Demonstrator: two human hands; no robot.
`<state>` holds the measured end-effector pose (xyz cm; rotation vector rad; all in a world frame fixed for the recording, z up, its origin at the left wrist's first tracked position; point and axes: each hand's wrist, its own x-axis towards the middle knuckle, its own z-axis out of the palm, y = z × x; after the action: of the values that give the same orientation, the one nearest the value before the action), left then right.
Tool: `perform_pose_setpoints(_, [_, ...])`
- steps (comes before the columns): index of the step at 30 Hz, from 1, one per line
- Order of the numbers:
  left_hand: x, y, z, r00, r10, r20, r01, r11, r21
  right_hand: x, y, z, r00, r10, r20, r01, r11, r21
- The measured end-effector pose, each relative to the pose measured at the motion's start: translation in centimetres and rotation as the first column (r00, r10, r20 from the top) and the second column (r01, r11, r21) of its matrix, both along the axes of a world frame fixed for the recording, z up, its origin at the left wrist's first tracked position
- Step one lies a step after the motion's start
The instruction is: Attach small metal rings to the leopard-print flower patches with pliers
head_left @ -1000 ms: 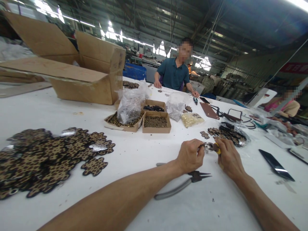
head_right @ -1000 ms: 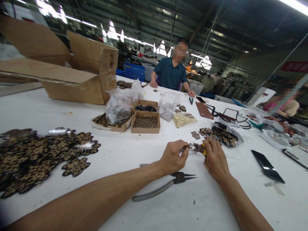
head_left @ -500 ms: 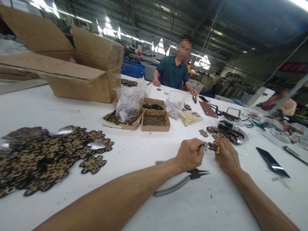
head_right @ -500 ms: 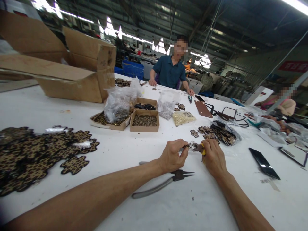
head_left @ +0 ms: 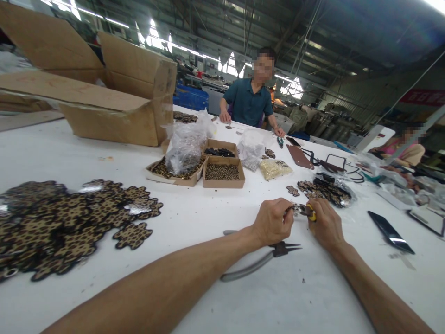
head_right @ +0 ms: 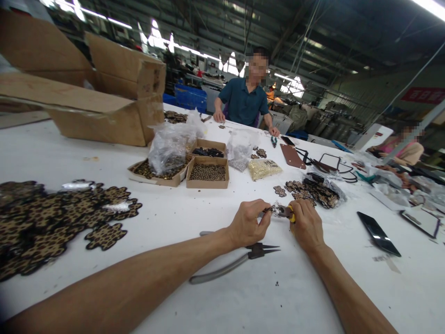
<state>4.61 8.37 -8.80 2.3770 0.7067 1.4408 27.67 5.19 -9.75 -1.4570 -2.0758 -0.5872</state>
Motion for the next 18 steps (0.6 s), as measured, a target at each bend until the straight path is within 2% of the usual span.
perform_pose_setpoints(9, [0.03,0.15,-0.13,0.999,-0.015,0.030,0.015,1.000,0.019,0.14,0.42,-0.16,1.000,0.017,0.006,-0.017,0.999,0.043])
perform_pose_setpoints(18, [0.08,0.12,-0.12,0.999,-0.016,0.033,0.015,1.000,0.020,0.07,0.31,-0.13,1.000,0.010,0.008,-0.011,1.000,0.010])
